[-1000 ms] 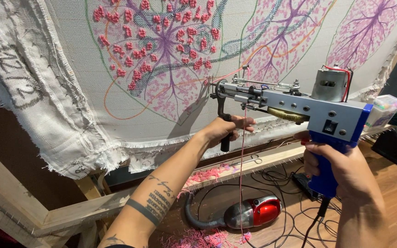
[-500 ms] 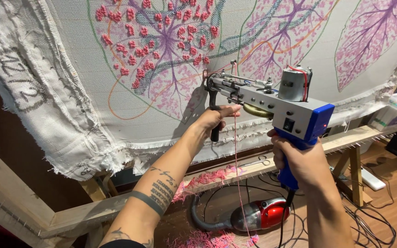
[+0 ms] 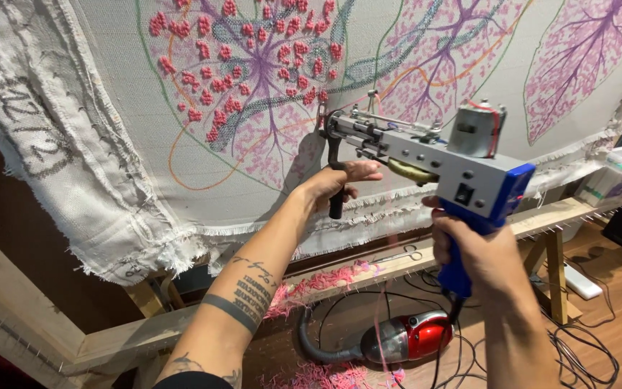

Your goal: Use a tufting gun to insert yarn into a stretched canvas on a frame to create a rug.

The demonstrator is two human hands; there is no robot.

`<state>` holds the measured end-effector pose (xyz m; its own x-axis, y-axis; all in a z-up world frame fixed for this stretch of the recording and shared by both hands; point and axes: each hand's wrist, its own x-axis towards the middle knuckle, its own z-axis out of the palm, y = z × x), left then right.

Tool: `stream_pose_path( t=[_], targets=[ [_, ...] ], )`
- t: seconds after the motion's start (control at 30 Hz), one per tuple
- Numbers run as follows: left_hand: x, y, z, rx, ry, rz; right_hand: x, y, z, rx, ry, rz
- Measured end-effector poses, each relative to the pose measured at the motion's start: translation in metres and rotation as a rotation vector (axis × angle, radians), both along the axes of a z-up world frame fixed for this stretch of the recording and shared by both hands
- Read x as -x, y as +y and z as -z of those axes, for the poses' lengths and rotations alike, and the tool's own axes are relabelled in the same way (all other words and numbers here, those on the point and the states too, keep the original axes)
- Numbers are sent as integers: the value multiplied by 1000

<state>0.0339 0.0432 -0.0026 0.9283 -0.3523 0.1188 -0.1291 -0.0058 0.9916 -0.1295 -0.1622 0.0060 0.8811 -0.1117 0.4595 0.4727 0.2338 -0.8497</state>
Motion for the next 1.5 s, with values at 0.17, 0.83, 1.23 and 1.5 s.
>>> stream_pose_path(
  t=[0.17,0.83,1.23,1.5],
  targets=[
    [31,-16,-17,-54,83,212,-3,-43,6,35,127,-108],
    [48,-47,-5,-223,28,300,10,-105,20,80,-36,-161],
    [46,-33,-2,-10,143,235,1,-73,15,26,83,-135],
    [32,-25,-8,-119,130,-87,3,-28,8,103,74,-85]
  ],
)
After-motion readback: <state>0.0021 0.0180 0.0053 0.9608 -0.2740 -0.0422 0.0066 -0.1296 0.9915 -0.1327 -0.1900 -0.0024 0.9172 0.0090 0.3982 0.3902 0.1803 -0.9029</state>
